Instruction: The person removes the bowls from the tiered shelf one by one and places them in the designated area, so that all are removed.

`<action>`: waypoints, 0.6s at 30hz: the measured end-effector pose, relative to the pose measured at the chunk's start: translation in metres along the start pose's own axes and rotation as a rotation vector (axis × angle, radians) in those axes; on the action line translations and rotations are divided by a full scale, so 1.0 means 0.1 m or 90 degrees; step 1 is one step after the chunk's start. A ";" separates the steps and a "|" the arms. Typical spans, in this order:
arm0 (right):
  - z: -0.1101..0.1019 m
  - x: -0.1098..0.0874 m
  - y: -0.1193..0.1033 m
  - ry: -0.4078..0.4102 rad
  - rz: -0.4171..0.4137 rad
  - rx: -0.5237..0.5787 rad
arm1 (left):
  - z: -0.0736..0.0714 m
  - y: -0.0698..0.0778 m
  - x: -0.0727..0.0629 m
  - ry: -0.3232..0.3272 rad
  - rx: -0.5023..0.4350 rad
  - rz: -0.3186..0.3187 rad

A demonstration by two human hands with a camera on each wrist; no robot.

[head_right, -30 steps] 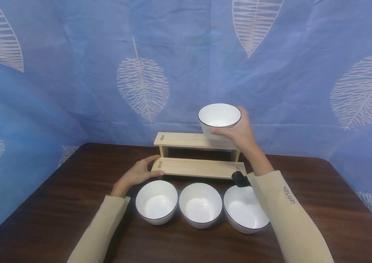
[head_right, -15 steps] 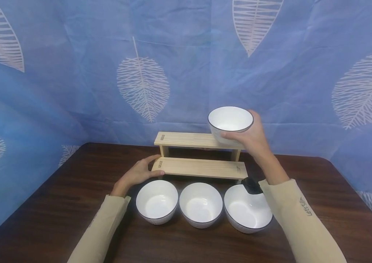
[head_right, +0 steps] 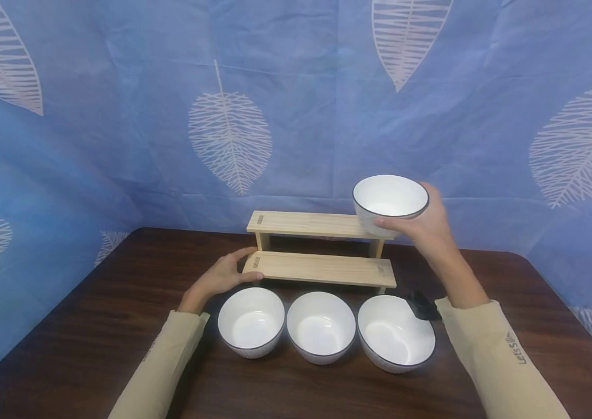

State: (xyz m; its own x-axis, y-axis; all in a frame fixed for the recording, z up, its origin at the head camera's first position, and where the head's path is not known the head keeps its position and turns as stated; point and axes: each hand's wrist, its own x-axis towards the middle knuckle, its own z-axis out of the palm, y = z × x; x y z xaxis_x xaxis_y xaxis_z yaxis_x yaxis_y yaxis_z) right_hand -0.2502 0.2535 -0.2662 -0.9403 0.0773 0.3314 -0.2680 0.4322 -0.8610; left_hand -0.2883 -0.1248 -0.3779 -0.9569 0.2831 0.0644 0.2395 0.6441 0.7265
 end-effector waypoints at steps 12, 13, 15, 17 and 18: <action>-0.15 -0.12 0.12 0.007 0.010 -0.031 | 0.00 0.01 0.00 0.000 0.005 0.000; -0.16 -0.13 0.13 0.008 0.008 -0.032 | 0.00 0.01 0.00 0.000 0.004 -0.001; -0.18 -0.15 0.14 0.009 0.006 -0.034 | 0.00 0.02 0.00 0.000 0.003 -0.002; -0.20 -0.16 0.16 0.011 0.005 -0.039 | 0.00 0.02 0.00 0.001 0.001 -0.002; -0.21 -0.17 0.17 0.011 0.005 -0.043 | 0.00 0.02 0.00 0.000 -0.001 -0.002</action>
State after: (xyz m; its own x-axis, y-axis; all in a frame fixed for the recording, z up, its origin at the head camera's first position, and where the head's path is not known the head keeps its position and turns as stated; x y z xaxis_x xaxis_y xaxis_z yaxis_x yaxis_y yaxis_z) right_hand -0.2342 0.2781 -0.2788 -0.9386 0.0958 0.3315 -0.2453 0.4906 -0.8362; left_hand -0.2876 -0.1236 -0.3767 -0.9577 0.2811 0.0625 0.2365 0.6442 0.7274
